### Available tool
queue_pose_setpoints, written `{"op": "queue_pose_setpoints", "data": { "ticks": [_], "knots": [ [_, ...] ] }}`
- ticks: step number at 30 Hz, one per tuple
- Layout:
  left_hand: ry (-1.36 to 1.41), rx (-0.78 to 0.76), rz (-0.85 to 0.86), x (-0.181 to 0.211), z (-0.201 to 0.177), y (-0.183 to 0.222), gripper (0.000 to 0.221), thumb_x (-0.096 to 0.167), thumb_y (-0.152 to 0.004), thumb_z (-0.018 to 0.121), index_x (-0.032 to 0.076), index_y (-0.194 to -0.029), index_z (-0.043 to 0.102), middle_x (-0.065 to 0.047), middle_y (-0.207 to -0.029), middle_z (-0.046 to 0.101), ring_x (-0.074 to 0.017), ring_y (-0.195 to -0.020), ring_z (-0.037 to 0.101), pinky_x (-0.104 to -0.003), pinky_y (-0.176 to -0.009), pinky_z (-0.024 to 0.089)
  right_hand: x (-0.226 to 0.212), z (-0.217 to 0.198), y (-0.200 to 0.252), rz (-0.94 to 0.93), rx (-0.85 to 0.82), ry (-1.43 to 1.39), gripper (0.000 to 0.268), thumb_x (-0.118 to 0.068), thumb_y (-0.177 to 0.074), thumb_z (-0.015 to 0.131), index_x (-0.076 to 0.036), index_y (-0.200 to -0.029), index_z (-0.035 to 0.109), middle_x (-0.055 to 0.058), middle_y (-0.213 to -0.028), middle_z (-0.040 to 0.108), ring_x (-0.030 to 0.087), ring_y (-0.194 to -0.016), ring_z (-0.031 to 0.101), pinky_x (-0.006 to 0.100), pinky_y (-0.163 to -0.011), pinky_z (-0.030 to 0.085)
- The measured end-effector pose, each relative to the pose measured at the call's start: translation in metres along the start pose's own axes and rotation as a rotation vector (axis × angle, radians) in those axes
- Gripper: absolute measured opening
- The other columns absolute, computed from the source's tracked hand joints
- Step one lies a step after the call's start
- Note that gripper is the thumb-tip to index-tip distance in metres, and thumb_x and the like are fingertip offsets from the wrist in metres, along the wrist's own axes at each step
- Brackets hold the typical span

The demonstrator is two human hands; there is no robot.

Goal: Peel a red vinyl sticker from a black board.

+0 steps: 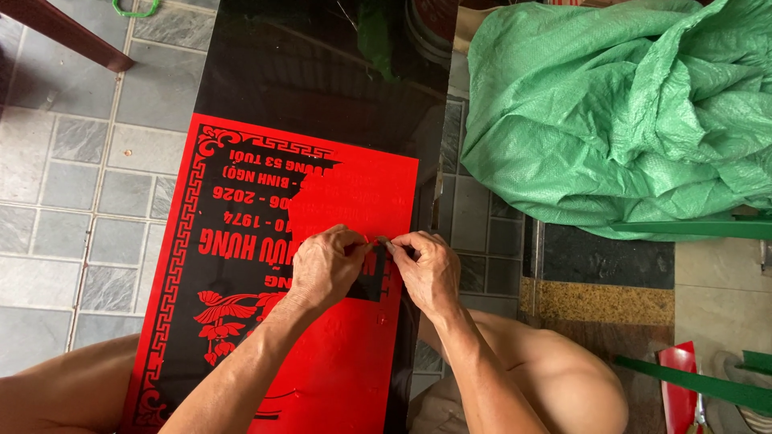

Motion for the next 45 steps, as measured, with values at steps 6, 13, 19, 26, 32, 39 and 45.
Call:
{"op": "queue_pose_setpoints", "data": {
  "ticks": [6,13,19,26,32,39,45],
  "knots": [
    [-0.021,-0.037,-0.037,-0.001,-0.006,0.000,0.027,0.035,-0.094,0.068,0.010,-0.092,0.079,-0.004,-0.085,0.074,-0.0223,-0.069,0.072,-0.040,-0.065,0.058,-0.007,0.003,-0.005,0.000,-0.009,0.071,0.012,-0.021,-0.090,0.077,-0.009,-0.087,0.079,0.002,-0.080,0.076,0.018,-0.071,0.066,0.034,-0.066,0.053],
    [0.150,-0.030,-0.080,-0.006,-0.034,-0.001,0.030,0.033,-0.098,0.063,0.005,-0.094,0.072,-0.009,-0.073,0.072,-0.0189,-0.059,0.068,-0.037,-0.057,0.058,-0.005,0.001,-0.004,0.009,-0.009,0.053,0.012,-0.019,-0.090,0.076,-0.008,-0.086,0.078,0.003,-0.077,0.075,0.018,-0.069,0.067,0.035,-0.065,0.054],
    [0.288,-0.106,-0.186,-0.024,-0.057,0.003,0.032,0.034,-0.100,0.059,0.004,-0.100,0.068,-0.009,-0.065,0.070,-0.0131,-0.054,0.065,-0.036,-0.053,0.055,0.014,0.011,0.000,0.198,-0.064,-0.198,0.011,-0.019,-0.091,0.074,-0.008,-0.089,0.076,0.000,-0.072,0.071,0.010,-0.061,0.065,0.028,-0.051,0.053],
    [0.299,-0.047,-0.173,-0.030,-0.061,0.011,0.030,0.032,-0.101,0.059,0.004,-0.099,0.068,-0.008,-0.072,0.071,-0.0153,-0.061,0.065,-0.034,-0.054,0.053,0.018,0.009,0.013,0.232,-0.080,-0.257,0.009,-0.015,-0.090,0.076,-0.006,-0.088,0.077,0.001,-0.068,0.070,0.008,-0.060,0.062,0.024,-0.051,0.051],
    [0.769,-0.038,-0.230,-0.048,-0.076,0.016,0.025,0.027,-0.101,0.056,0.003,-0.100,0.062,-0.008,-0.080,0.071,-0.0122,-0.062,0.066,-0.031,-0.056,0.059,0.006,0.010,0.011,0.150,-0.076,-0.221,0.011,-0.017,-0.091,0.076,-0.006,-0.088,0.075,0.000,-0.069,0.069,0.007,-0.059,0.061,0.025,-0.049,0.050],
    [0.520,0.001,-0.227,-0.040,-0.077,0.013,0.026,0.028,-0.102,0.049,0.004,-0.101,0.059,-0.007,-0.084,0.074,-0.0127,-0.069,0.065,-0.034,-0.062,0.058,0.008,0.010,0.015,0.250,-0.086,-0.265,0.011,-0.016,-0.091,0.076,-0.006,-0.086,0.076,0.000,-0.067,0.068,0.008,-0.059,0.060,0.025,-0.051,0.050],
    [0.233,0.116,-0.183,-0.033,-0.076,-0.005,0.029,0.029,-0.101,0.048,0.005,-0.116,0.058,-0.016,-0.103,0.073,-0.0208,-0.077,0.071,-0.041,-0.071,0.060,0.014,0.016,0.014,0.232,-0.105,-0.272,0.010,-0.017,-0.090,0.075,-0.007,-0.087,0.076,-0.002,-0.067,0.069,0.007,-0.058,0.061,0.024,-0.051,0.050]
  ]
}}
Point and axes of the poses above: each hand's wrist, its own y-axis away from the middle knuckle, its own z-axis out of the palm, x = y × z, the point moved 3 cm from there along -y, towards the middle knuckle
